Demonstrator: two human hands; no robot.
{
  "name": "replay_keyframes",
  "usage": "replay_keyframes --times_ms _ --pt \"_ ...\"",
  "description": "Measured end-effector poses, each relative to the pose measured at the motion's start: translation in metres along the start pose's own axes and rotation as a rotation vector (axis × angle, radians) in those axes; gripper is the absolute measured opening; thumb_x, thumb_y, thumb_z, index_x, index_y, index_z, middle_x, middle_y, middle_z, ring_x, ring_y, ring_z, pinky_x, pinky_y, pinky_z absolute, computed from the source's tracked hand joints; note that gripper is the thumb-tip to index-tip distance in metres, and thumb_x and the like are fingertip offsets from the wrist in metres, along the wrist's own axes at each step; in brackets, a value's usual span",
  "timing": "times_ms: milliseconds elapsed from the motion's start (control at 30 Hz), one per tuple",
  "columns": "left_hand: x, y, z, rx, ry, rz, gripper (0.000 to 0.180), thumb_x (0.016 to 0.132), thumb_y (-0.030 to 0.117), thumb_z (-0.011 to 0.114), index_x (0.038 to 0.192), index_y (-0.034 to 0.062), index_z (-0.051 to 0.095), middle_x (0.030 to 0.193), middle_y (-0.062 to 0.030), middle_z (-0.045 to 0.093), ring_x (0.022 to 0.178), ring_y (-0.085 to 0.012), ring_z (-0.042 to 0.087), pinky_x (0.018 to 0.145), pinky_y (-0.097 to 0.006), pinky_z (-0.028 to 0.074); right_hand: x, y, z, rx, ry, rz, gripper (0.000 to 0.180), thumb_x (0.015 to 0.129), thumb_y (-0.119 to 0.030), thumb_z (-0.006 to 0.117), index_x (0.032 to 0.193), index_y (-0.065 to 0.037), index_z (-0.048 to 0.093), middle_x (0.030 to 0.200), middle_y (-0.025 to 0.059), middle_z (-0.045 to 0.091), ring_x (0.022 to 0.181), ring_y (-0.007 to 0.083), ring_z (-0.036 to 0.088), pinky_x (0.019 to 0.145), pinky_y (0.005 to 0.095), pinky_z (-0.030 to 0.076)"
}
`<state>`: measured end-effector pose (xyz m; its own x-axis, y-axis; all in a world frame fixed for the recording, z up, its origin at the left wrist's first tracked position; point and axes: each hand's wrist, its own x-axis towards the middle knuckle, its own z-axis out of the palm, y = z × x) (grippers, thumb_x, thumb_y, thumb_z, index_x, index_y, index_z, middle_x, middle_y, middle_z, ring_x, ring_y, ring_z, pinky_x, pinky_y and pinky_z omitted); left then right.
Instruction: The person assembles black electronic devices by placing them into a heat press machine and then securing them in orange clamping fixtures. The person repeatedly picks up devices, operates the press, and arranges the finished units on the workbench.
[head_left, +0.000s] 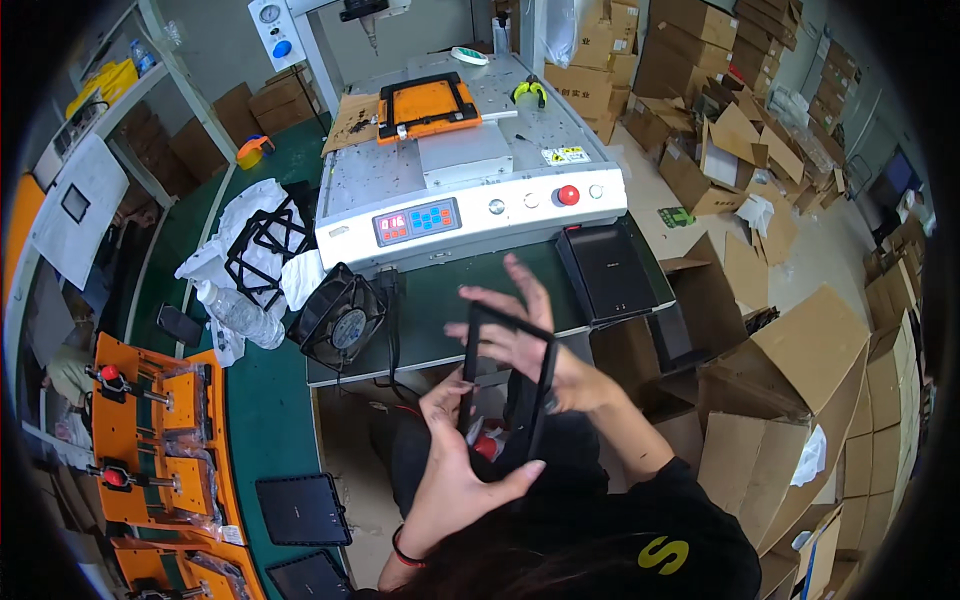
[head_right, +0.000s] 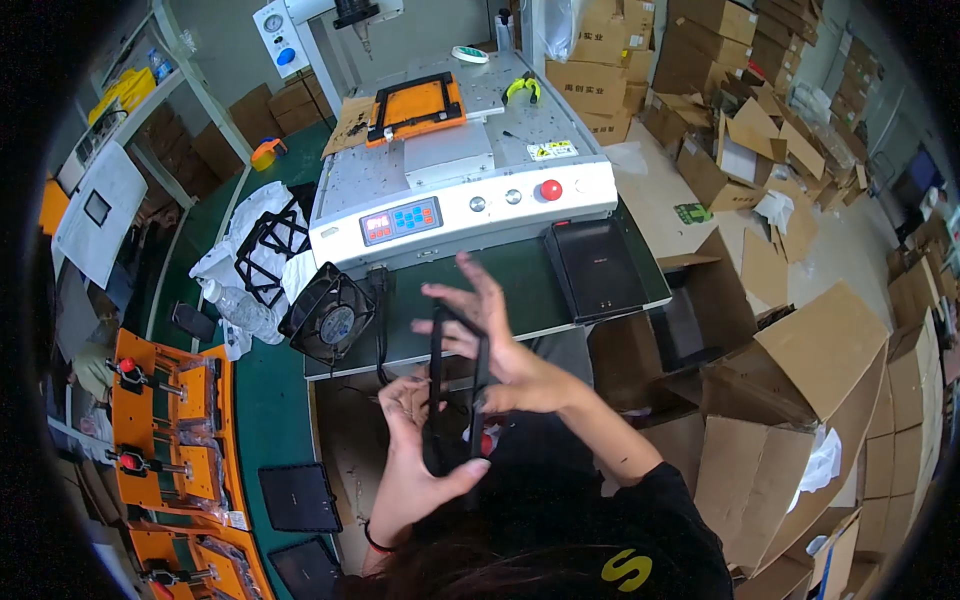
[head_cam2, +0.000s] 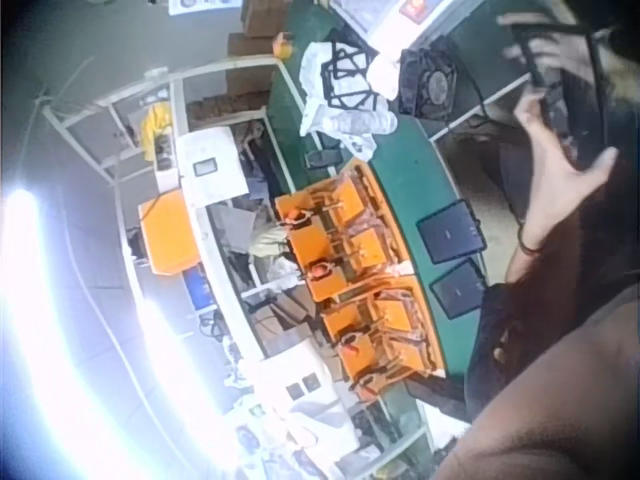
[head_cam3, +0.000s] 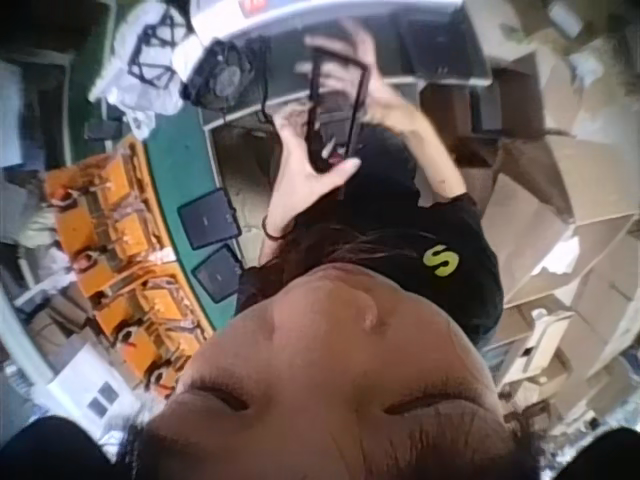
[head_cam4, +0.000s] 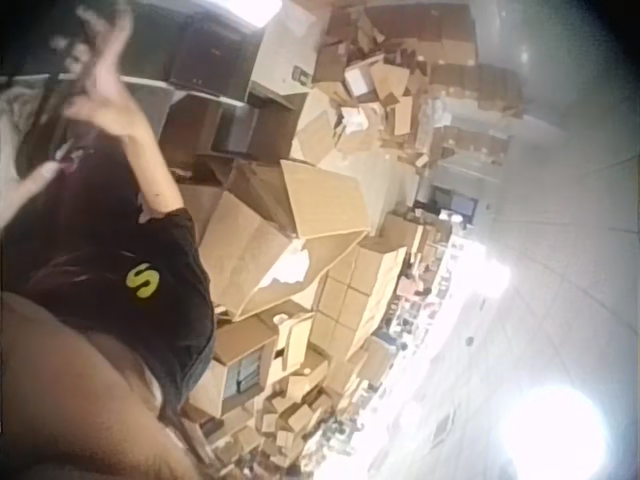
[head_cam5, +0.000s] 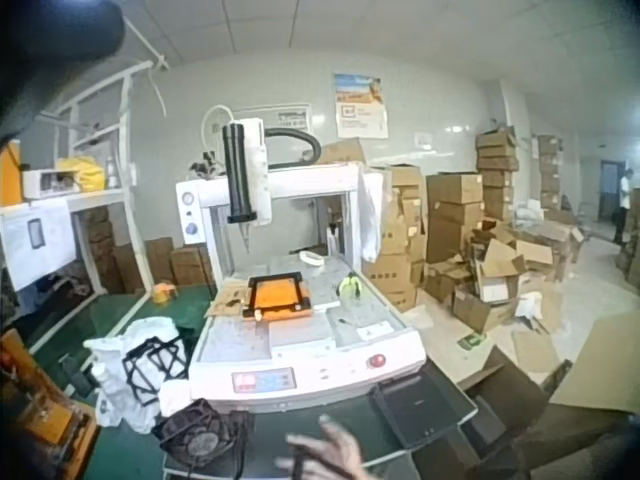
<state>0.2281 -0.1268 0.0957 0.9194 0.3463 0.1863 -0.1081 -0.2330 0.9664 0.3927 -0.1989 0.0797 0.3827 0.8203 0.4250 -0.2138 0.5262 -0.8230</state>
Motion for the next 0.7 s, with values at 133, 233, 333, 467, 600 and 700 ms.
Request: replay_keyframes --times_ms 133,233,333,467,600,700 --pt "-0.016 -0.005 0.001 -0.400 0.021 -0.104 0.088 0.079 0.045 0.068 0.133 0.0023 0.013 0.130 -0.0267 0.033 0.121 -0.0362 0.043 0.101 -0.043 0.037 -0.005 0.010 0.003 0.334 -0.047 0.041 0.133 0.057 -0.070 0.073 0.148 -0.016 -0.008 0.145 0.0237 0.020 0.120 0.0385 0.044 0.104 0.0511 0.034" --pt "-0.028 -0.034 -0.027 -1.002 -0.462 -0.320 0.097 0.079 0.078 0.035 0.140 0.0029 0.024 0.133 -0.0318 0.038 0.124 -0.0456 0.041 0.102 -0.053 0.037 -0.008 0.007 0.008 0.724 -0.103 0.177 0.131 0.053 -0.081 0.063 0.148 -0.011 0.007 0.144 0.0271 0.024 0.122 0.0453 0.040 0.108 0.0552 0.027" --pt "-0.020 -0.051 0.015 -1.436 -0.721 -0.316 0.100 0.080 0.075 0.039 0.144 0.0012 0.019 0.131 -0.0320 0.038 0.127 -0.0455 0.036 0.108 -0.058 0.024 -0.011 0.049 0.005 0.799 -0.201 0.200 0.126 0.052 -0.081 0.063 0.145 -0.008 0.020 0.145 0.0277 0.023 0.126 0.0476 0.035 0.109 0.0567 0.023" --pt "-0.011 -0.069 0.056 -1.975 -0.637 -0.313 0.105 0.077 0.077 0.044 0.145 0.0013 0.017 0.132 -0.0305 0.037 0.127 -0.0455 0.034 0.109 -0.059 0.017 -0.019 0.069 0.015 1.008 -0.312 0.179 0.090 0.081 -0.068 0.047 0.143 -0.006 0.027 0.143 0.0275 0.029 0.129 0.0454 0.033 0.111 0.0529 0.021" --pt "-0.004 -0.073 0.048 -1.930 -0.570 -0.446 0.121 0.064 0.075 0.059 0.146 0.0020 0.009 0.137 -0.0281 0.032 0.131 -0.0422 0.030 0.112 -0.057 0.014 -0.039 0.026 -0.035 -0.385 0.240 -0.046 0.059 0.091 -0.051 0.043 0.127 -0.004 0.050 0.130 0.0203 0.047 0.121 0.0348 0.045 0.107 0.0447 0.028" --pt "-0.003 -0.072 0.034 -1.675 -0.631 -0.301 0.130 0.059 0.073 0.066 0.147 0.0018 0.002 0.144 -0.0263 0.026 0.134 -0.0404 0.027 0.113 -0.055 0.015 -0.039 -0.006 -0.067 -2.121 0.960 0.022 0.050 0.084 -0.034 0.064 0.124 -0.005 0.055 0.129 0.0288 0.044 0.121 0.0417 0.041 0.105 0.0497 0.028"
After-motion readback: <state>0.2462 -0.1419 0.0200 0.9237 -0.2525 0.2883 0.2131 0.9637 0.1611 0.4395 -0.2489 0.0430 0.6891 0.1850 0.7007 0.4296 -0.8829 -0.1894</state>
